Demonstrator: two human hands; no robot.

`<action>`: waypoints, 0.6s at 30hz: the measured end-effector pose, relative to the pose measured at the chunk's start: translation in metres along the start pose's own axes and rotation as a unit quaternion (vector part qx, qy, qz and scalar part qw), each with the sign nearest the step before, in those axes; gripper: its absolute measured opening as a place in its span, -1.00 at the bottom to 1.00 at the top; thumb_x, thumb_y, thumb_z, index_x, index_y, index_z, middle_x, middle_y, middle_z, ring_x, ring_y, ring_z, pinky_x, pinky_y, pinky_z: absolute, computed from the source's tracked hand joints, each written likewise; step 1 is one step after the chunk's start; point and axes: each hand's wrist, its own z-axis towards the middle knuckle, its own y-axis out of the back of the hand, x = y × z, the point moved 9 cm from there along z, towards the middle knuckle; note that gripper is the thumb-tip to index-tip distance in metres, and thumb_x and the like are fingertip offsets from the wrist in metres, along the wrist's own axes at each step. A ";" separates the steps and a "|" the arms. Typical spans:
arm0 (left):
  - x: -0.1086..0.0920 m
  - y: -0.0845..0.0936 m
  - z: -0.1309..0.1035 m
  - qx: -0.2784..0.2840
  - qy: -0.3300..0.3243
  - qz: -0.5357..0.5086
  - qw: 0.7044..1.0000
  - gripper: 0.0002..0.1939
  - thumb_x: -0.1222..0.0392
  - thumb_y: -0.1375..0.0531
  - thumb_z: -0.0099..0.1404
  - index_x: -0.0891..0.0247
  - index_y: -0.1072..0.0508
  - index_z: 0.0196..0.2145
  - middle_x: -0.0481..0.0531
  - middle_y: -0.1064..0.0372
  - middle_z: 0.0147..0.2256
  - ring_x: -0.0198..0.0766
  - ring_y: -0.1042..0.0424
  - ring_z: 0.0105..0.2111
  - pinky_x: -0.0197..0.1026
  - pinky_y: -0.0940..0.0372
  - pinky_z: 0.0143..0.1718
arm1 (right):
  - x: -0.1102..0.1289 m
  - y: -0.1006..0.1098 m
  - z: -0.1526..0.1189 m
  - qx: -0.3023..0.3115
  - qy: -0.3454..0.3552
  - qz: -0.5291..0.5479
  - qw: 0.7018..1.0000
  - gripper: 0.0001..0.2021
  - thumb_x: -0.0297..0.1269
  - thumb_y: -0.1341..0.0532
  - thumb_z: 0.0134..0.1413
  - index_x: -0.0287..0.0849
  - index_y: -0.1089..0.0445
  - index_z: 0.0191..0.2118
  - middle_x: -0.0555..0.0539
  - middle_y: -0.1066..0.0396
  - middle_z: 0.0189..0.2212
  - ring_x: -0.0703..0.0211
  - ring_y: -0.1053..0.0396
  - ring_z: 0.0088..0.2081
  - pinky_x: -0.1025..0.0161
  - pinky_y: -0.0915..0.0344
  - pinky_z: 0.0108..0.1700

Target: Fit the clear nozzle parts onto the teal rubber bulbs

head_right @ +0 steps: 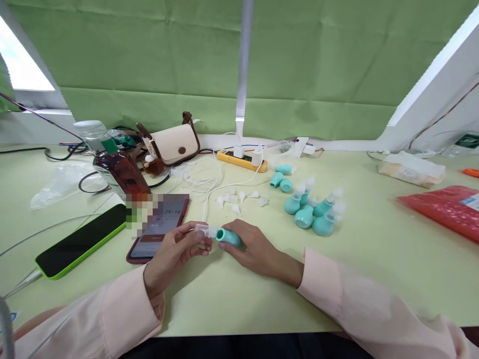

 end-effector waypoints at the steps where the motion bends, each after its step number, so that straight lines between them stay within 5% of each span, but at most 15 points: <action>1: 0.000 -0.001 -0.001 0.005 0.000 0.008 1.000 -0.79 0.23 -0.20 0.03 0.38 -0.34 -0.36 0.03 -0.36 -0.54 -0.33 -0.35 -0.50 -0.28 -0.27 -0.45 | 0.002 0.001 -0.001 0.003 0.001 -0.004 1.000 -0.82 -0.23 -0.07 0.00 -0.18 -0.23 -0.27 -0.04 -0.29 -0.41 0.27 -0.24 -0.39 0.31 -0.18 -0.34; 12: -0.006 -0.022 -0.009 0.095 -0.021 0.119 0.988 -0.80 0.16 -0.18 0.04 0.33 -0.26 -0.45 0.03 -0.35 -0.56 -0.31 -0.32 -0.56 -0.26 -0.23 -0.50 | 0.018 0.013 -0.006 0.019 -0.004 -0.024 1.000 -0.88 -0.25 -0.08 -0.05 -0.19 -0.23 -0.45 0.01 -0.24 -0.56 0.32 -0.17 -0.52 0.36 -0.09 -0.48; 18: -0.015 -0.022 -0.014 0.080 -0.153 0.405 0.898 -0.78 0.12 0.04 0.20 0.26 -0.19 -0.53 -0.13 -0.11 -0.68 -0.42 -0.05 -0.66 -0.34 0.03 -0.60 | 0.017 0.004 -0.010 0.080 -0.050 0.056 0.994 -0.80 -0.16 -0.06 -0.02 -0.19 -0.24 -0.46 0.05 -0.23 -0.58 0.34 -0.16 -0.53 0.38 -0.13 -0.47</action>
